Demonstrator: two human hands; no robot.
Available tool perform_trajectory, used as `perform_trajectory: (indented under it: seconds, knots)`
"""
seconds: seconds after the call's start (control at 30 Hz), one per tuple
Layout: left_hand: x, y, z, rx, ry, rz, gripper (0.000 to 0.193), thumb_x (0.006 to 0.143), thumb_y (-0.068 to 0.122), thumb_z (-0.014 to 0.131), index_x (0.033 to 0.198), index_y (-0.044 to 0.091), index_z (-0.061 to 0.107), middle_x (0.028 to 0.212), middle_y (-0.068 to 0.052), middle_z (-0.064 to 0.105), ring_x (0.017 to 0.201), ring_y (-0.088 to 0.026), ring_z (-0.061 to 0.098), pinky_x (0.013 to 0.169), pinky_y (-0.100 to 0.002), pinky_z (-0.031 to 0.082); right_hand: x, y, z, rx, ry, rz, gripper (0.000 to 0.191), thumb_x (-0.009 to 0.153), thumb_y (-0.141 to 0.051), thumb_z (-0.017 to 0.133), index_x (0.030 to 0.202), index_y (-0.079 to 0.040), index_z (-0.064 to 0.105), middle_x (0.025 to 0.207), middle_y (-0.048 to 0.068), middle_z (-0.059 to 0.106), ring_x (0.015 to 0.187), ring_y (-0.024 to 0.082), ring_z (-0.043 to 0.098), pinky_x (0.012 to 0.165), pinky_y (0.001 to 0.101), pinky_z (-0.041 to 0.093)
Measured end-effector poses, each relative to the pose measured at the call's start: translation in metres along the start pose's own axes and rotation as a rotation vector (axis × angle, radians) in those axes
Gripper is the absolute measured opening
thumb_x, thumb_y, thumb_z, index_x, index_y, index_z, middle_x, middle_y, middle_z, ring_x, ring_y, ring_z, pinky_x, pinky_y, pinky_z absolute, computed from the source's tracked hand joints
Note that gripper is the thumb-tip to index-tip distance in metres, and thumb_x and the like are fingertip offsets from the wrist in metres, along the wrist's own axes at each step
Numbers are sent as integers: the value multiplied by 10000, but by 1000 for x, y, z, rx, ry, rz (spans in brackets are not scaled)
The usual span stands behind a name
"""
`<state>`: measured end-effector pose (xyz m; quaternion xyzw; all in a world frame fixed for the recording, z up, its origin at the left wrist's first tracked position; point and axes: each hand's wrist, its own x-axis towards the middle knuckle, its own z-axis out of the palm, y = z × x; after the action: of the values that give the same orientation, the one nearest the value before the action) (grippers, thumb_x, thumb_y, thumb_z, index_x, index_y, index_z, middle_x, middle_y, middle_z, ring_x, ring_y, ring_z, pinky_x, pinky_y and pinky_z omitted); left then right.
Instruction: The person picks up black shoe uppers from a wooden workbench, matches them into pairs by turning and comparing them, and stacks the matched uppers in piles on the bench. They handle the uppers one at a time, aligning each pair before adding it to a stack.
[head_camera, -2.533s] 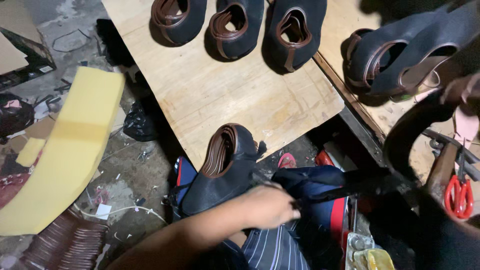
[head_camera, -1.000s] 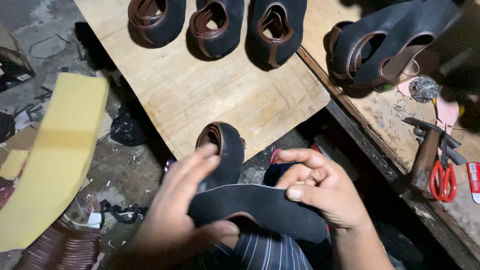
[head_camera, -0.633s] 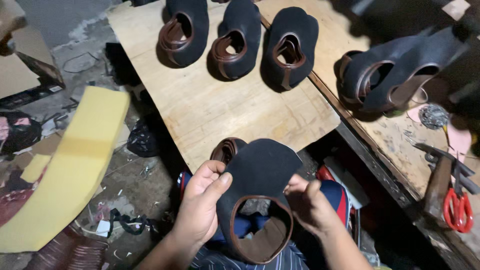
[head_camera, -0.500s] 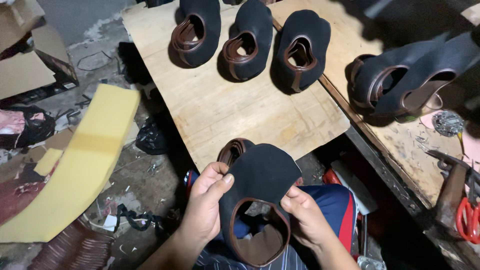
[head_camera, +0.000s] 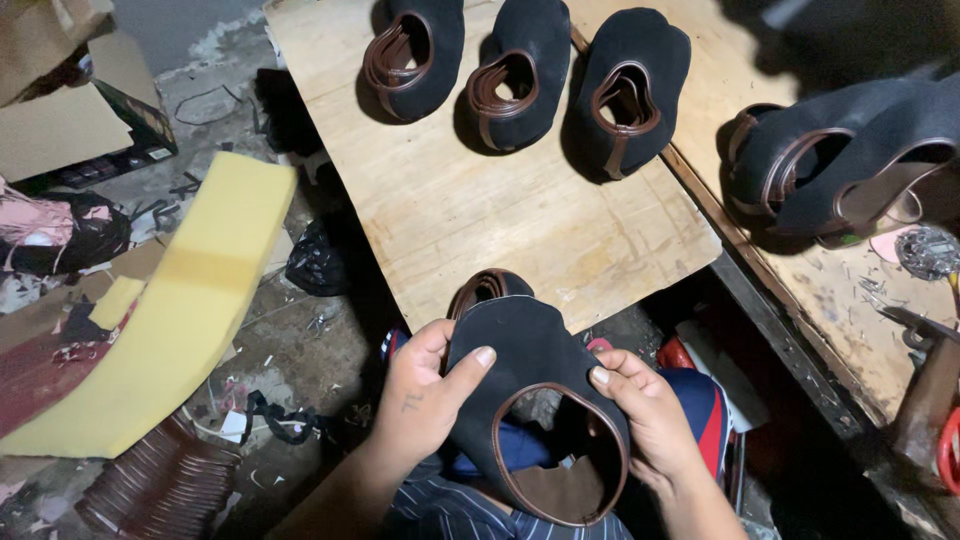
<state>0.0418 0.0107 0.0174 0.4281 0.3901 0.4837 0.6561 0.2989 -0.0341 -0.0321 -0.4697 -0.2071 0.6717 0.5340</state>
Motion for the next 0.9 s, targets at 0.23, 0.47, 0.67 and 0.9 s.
perform_trajectory:
  seconds: [0.23,0.47,0.67,0.9]
  knots:
    - [0,-6,0,-25,6,0,173,948,24,661,1107,-39,635,990,-91,745,858,-108,693,780,-275,583,-1,5,-4,13,7,22,196,921,-90,652,1085,16,634,796,63,723,604,120,686,572,262,563]
    - [9,-6,-1,-107,91,109,176,978,12,625,1141,-51,620,1061,-111,731,949,-134,683,871,-293,559,-10,3,-4,175,-165,-92,607,909,-258,725,1411,5,508,1093,117,649,871,209,699,805,424,610]
    - [10,-6,0,-102,-5,148,233,995,-1,604,1222,-49,582,1146,-137,719,1039,-161,678,954,-318,542,-12,-11,-5,4,-57,-223,864,750,-171,746,1531,-47,398,1404,140,556,1180,290,620,971,475,536]
    - [9,-9,7,-143,-57,135,279,999,-7,586,1275,-49,566,1187,-148,717,1072,-169,683,982,-314,537,-4,-38,-28,-232,-2,-508,828,755,-61,697,1532,-5,414,1549,160,487,1402,271,500,1147,394,430]
